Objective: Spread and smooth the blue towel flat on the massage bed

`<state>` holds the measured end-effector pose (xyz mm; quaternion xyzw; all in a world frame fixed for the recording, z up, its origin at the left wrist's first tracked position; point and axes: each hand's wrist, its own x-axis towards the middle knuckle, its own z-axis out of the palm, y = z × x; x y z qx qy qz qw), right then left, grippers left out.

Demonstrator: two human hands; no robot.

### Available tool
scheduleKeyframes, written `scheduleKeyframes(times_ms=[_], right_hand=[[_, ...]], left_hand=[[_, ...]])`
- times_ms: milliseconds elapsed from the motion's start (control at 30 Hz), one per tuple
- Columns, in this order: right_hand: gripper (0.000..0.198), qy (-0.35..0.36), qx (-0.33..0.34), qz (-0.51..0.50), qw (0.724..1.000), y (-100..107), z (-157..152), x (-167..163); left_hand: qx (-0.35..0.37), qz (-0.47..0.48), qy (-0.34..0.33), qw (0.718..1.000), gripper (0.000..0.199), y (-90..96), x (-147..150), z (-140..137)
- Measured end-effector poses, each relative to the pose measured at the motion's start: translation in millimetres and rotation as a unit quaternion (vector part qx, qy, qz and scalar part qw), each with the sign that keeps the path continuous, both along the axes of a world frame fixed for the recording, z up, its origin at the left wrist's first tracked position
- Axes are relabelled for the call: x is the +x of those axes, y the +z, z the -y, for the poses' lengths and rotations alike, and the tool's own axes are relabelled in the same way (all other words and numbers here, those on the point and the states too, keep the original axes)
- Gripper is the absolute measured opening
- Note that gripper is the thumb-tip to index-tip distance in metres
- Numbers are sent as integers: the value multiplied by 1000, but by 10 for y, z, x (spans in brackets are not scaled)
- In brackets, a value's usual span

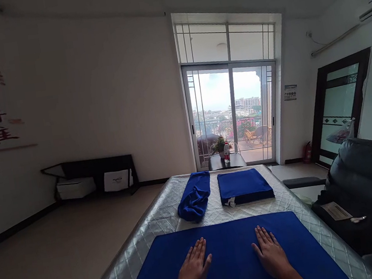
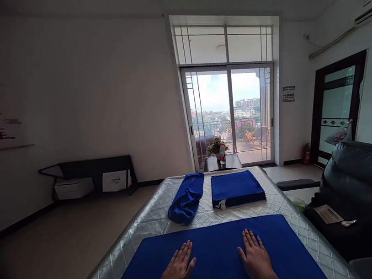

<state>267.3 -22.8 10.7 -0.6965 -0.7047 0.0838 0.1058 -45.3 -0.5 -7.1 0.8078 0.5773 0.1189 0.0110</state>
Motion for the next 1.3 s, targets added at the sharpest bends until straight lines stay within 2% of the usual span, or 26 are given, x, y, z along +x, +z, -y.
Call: scheduleKeyframes(times_ms=[500,867,1100,1300], right_hand=[[73,-18,-26,34,999,60,30,103],[75,-17,-16,46,999,-22,10,223],[74,-16,-9,47,999,-15,10,262],[75,-14,-4,37,999,-22,35,432]], left_hand=[[-26,15,20,999,63,27,-113,-5],[5,15,23,1000,60,-27,-168,-24],[0,10,25,1000,61,66,-145,46],[-22,3,5,1000,62,120,-167,63]])
